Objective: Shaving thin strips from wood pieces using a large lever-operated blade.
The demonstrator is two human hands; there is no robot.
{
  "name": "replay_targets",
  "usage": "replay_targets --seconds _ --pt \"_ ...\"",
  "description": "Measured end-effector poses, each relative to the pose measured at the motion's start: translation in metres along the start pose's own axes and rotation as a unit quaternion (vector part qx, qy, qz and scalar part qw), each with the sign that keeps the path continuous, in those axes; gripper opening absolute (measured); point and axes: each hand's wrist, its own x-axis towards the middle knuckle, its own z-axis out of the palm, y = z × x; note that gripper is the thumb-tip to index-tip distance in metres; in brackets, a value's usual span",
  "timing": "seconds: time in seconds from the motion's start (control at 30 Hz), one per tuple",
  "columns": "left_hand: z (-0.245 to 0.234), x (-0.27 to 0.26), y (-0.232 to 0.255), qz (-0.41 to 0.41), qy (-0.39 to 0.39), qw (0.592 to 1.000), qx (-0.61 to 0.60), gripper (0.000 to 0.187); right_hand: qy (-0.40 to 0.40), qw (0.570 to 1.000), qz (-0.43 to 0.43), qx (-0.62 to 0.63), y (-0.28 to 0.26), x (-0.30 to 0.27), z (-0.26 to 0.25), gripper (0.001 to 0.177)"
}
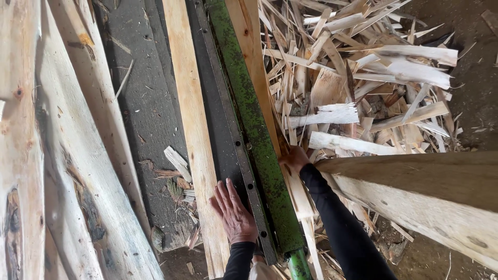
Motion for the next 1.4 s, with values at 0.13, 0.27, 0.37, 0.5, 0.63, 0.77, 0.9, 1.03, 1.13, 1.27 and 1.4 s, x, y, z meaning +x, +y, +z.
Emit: replay_targets --seconds 0.13,0.27,0.37,0.5,0.63,0.77,0.9,1.03,1.13,1.27,1.4 --pt "0.003 0.001 0.001 0.005 0.027 1.000 0.000 0.075 0.020 0.987 -0.044 0.150 -0.035 -0.072 -0.019 0.030" --pt "0.000 0.002 0.006 0.012 0.062 0.998 -0.001 0.075 0.059 0.996 -0.052 0.036 0.021 -0.088 0.001 0.035" --pt "0.000 0.002 0.006 0.011 0.061 0.998 -0.006 0.075 0.084 0.993 -0.062 -0.054 -0.028 -0.136 -0.048 0.034" --pt "0.002 0.003 0.004 0.018 0.068 0.997 -0.015 0.073 0.118 0.978 -0.081 -0.153 -0.160 -0.232 -0.123 0.047" --pt "0.005 0.003 0.002 0.014 0.065 0.998 -0.021 0.074 0.123 0.984 0.005 -0.129 -0.211 -0.285 -0.155 0.036" --pt "-0.016 0.003 0.006 -0.010 0.006 0.999 -0.048 0.080 0.188 0.974 -0.021 -0.125 -0.262 -0.346 -0.194 0.045" --pt "-0.025 -0.012 -0.006 0.028 0.059 0.989 -0.135 0.091 0.211 0.959 -0.126 -0.141 -0.342 -0.397 -0.237 0.040" --pt "-0.041 -0.060 -0.032 0.023 0.093 0.966 -0.241 0.090 0.175 0.962 -0.151 -0.143 -0.443 -0.426 -0.241 0.044" --pt "-0.062 -0.105 -0.048 0.037 0.133 0.947 -0.289 0.086 0.102 0.963 -0.244 -0.050 -0.521 -0.429 -0.204 0.048" --pt "-0.054 -0.156 -0.074 0.078 0.106 0.963 -0.233 0.075 -0.090 0.944 -0.305 0.085 -0.576 -0.373 -0.114 0.037" --pt "-0.093 -0.196 -0.074 0.033 -0.043 0.975 -0.216 0.068 -0.057 0.958 -0.237 -0.149 -0.545 -0.339 -0.041 0.061"
